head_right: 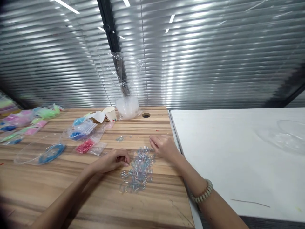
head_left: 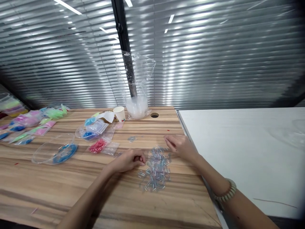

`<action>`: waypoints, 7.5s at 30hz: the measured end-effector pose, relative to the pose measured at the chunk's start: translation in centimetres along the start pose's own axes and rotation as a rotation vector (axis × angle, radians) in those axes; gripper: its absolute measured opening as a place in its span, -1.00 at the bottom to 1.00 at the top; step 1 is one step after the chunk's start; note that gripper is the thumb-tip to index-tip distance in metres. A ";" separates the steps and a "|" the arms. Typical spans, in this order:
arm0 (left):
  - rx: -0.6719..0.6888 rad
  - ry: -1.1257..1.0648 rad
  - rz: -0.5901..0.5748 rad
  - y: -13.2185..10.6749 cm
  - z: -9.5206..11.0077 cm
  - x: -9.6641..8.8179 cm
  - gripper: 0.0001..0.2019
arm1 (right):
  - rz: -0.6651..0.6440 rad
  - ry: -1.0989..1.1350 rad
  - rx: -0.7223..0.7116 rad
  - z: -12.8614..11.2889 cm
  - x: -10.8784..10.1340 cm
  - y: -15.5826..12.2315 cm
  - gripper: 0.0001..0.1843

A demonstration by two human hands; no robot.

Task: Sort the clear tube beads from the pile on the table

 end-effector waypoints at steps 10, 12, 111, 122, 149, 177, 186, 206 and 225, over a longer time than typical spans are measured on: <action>-0.024 0.099 0.059 0.1 0.3 0.0 -0.92 | -0.008 0.005 0.002 -0.5 1.0 0.2 -0.75; -0.022 0.117 0.099 0.1 0.5 0.0 -0.91 | -0.001 -0.005 -0.020 -0.9 1.1 0.4 -0.73; 0.056 0.029 -0.033 -0.3 0.5 0.1 -0.85 | -0.025 0.090 0.049 -1.2 0.9 -1.1 -0.69; 0.005 0.057 -0.008 -0.2 0.2 0.4 -0.94 | -0.021 0.098 0.044 -1.1 0.9 -1.2 -0.72; 0.010 0.006 -0.196 -0.9 0.7 0.8 -0.92 | -0.068 0.088 0.009 -1.6 1.3 -1.3 -0.72; -0.018 -0.008 -0.068 -0.3 0.7 0.2 -0.87 | -0.097 0.125 -0.027 -2.3 1.4 -1.0 -0.70; 0.014 0.019 -0.074 -0.2 1.4 0.4 -0.82 | -0.149 0.117 0.016 -2.0 1.7 -1.1 -0.70; -0.187 0.278 0.349 -0.5 -3.3 -3.9 -0.91 | -0.136 0.159 -0.048 -2.9 1.6 -0.9 -0.70; -0.268 0.399 0.500 -0.2 -4.8 -4.9 -0.84 | -0.192 0.176 -0.091 -3.4 2.0 -0.9 -0.70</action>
Point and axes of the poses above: each hand's wrist, its own y-axis towards the middle knuckle, its own x-axis out of the palm, z = x × y, the point moved 6 cm from there along y, towards the middle knuckle
